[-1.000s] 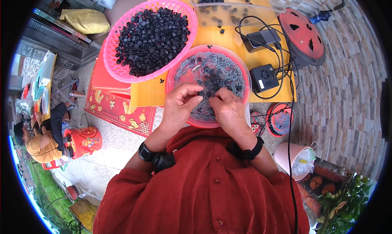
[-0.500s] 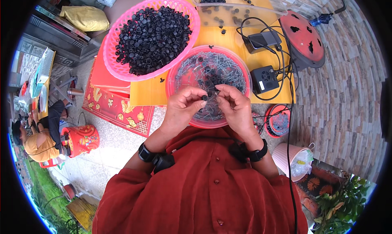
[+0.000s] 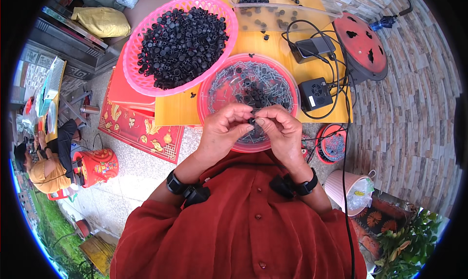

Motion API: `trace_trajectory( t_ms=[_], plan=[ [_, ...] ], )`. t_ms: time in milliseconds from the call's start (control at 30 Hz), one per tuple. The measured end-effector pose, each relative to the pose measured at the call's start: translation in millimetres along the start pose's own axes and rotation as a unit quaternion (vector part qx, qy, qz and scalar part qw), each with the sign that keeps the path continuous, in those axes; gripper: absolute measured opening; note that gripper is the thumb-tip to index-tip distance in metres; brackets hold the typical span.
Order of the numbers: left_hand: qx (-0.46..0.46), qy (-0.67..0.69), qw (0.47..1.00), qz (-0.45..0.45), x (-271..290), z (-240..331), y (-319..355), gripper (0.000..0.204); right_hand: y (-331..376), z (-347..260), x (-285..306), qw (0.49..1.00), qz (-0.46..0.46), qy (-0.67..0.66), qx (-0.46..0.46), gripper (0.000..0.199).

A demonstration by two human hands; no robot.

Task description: Manually sorting small black plastic components from a tray into a basket.

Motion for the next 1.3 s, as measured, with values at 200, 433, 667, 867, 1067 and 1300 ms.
trace_trajectory(
  t_ms=[200,433,667,867,1067,1300],
  plan=[
    [0.004,0.012,1.0,0.0,-0.3,-0.5,1.8,0.03,1.1,-22.8,-2.1,0.987,-0.011,0.136,0.087,0.012],
    [0.016,0.05,0.998,0.019,0.7,-1.3,0.0,0.028,0.8,-23.8,-4.4,0.988,-0.02,0.121,0.091,0.011],
    [-0.026,0.03,0.999,0.031,-2.0,2.6,-2.1,0.017,18.1,38.8,-18.3,0.953,-0.099,-0.17,-0.23,0.021],
    [-0.064,-0.077,0.994,-0.031,-12.5,9.7,-8.1,0.018,24.5,40.5,-30.3,0.879,-0.129,-0.382,-0.254,0.018],
    [-0.05,-0.11,0.99,-0.077,-16.0,14.8,-14.7,0.021,23.7,43.6,-29.6,0.85,-0.121,-0.438,-0.265,0.015],
    [-0.107,-0.201,0.969,0.093,49.2,96.0,-54.3,0.014,19.1,41.0,-2.8,0.885,-0.077,-0.4,-0.226,0.013]
  ],
)
Point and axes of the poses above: each hand's wrist, its own y-axis away from the middle knuckle, its own x-axis out of the back of the hand, z = x × y, the point moved 9 cm from there along -y, towards the middle knuckle, and after that the axes turned 12 degrees about y, right-handed, at the moved point
